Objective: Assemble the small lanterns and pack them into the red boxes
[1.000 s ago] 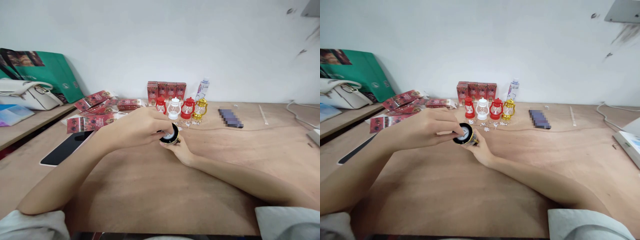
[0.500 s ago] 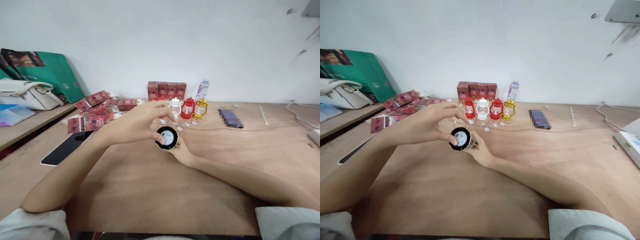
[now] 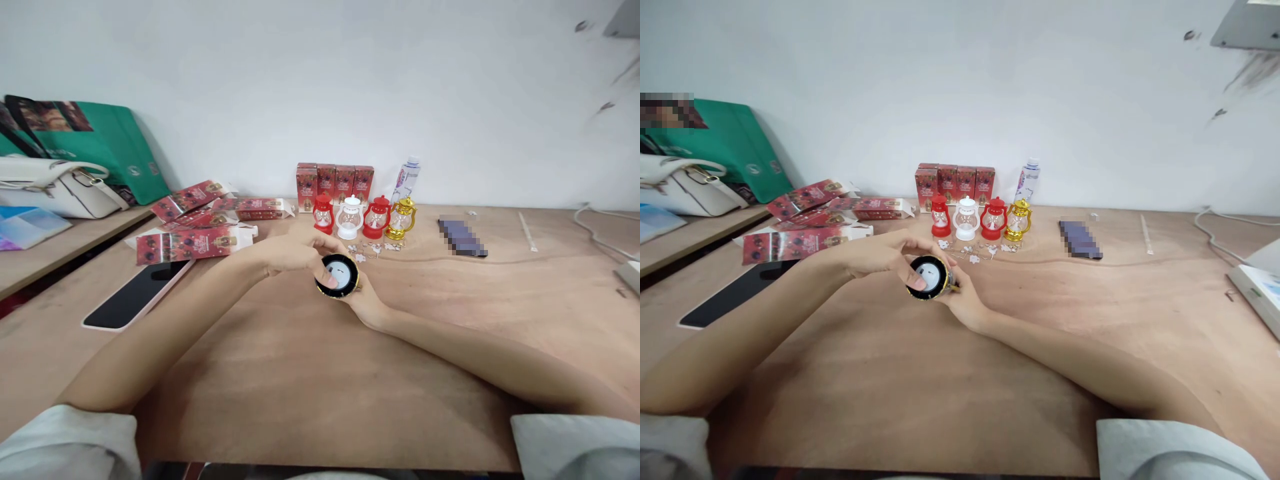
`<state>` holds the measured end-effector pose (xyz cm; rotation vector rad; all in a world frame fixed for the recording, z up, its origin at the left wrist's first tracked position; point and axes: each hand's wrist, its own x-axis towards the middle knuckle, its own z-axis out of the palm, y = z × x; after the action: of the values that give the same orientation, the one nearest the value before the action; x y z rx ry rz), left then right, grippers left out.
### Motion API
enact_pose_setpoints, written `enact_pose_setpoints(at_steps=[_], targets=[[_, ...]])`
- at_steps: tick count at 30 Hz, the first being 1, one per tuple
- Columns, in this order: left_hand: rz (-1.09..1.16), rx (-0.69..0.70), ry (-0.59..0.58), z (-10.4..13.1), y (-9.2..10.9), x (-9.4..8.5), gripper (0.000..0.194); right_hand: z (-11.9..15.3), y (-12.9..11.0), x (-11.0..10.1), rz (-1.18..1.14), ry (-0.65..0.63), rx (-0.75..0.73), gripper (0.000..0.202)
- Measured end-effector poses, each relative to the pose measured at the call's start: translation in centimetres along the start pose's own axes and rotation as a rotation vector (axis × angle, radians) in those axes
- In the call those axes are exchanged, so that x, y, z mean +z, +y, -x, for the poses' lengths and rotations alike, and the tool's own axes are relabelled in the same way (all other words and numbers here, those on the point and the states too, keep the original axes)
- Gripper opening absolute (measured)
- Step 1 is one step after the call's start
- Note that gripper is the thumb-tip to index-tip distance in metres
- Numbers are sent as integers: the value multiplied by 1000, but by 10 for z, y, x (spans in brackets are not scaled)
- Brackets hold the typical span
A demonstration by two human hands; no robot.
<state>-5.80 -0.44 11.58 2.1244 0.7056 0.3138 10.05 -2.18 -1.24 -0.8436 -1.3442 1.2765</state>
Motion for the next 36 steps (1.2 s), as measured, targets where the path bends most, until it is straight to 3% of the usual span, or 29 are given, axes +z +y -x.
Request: enact_pose_setpoints(at_steps=[5,8,11,14,16,21,36], targets=[[-2,86,29,-2,4,9,16,-1,-1,0,-18,-21,-30,45],[-18,85,23,-1,6,7,19,-1,0,0,-36,1,-28,49],[-149,98,152,3,10,2,29,-1,1,1,-110,12,52,48],[-329,148,264,8,17,-2,25,-1,0,1,-204,31,127,41],[-456,173,244,10,19,-3,23,-1,-1,1,-233,41,143,39],[-746,134,248,9,15,1,39,-1,-1,1,-246,38,153,41],[-999,113,109,13,20,-1,33,-4,6,0,-137,-42,51,52]])
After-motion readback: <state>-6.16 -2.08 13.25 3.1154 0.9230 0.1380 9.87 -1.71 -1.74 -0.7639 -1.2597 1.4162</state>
